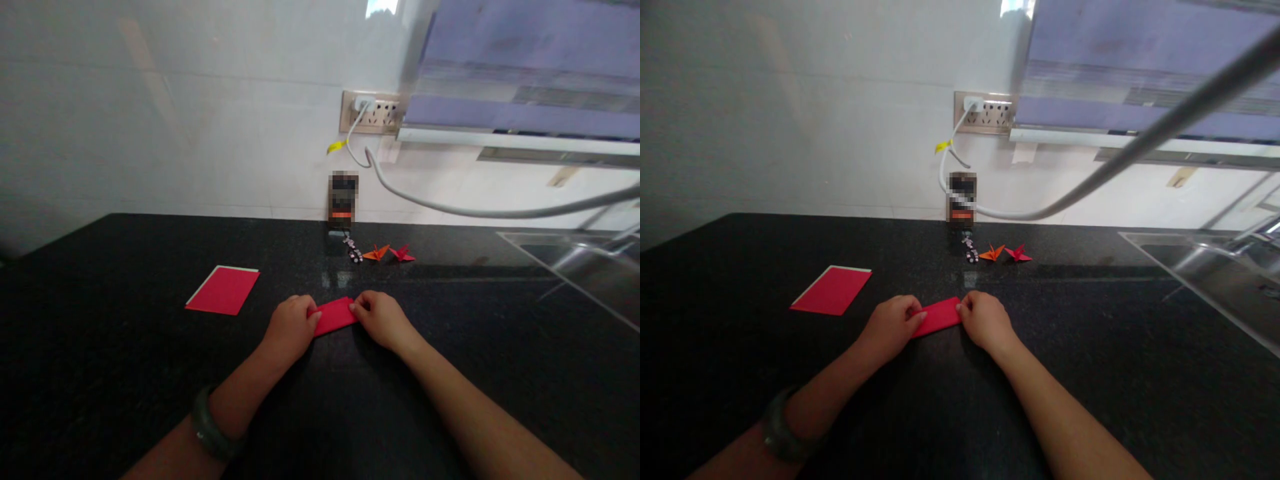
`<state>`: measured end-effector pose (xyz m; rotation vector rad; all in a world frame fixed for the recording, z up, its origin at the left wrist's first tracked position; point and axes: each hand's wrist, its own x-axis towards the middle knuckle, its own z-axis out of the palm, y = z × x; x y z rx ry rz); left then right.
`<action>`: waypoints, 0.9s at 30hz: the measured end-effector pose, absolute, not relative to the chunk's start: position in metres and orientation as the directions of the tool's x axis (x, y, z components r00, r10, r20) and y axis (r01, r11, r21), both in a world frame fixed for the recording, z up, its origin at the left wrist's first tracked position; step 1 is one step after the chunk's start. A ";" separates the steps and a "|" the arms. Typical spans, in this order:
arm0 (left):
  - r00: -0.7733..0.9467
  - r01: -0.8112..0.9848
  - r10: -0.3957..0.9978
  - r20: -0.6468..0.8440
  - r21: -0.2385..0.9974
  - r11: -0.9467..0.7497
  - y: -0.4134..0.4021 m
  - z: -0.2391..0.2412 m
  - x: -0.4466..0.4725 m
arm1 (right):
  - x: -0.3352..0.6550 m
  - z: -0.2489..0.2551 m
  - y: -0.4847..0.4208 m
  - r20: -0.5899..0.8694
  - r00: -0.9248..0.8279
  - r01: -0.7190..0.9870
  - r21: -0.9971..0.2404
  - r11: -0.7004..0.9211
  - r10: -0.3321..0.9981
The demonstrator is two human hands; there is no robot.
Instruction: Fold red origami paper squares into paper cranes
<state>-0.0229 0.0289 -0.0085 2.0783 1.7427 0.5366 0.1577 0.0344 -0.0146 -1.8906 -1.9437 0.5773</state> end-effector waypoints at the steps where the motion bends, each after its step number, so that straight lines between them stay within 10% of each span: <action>1: 0.154 0.855 0.987 0.043 0.494 -0.155 0.029 -0.008 -0.022 | 0.156 -0.014 0.035 -0.017 -0.018 0.863 -0.505 0.007 1.000; 27: 0.096 0.904 0.995 0.009 0.418 -0.091 0.029 -0.006 -0.017 | 0.137 -0.013 0.034 -0.020 0.079 0.982 -0.170 -0.081 0.997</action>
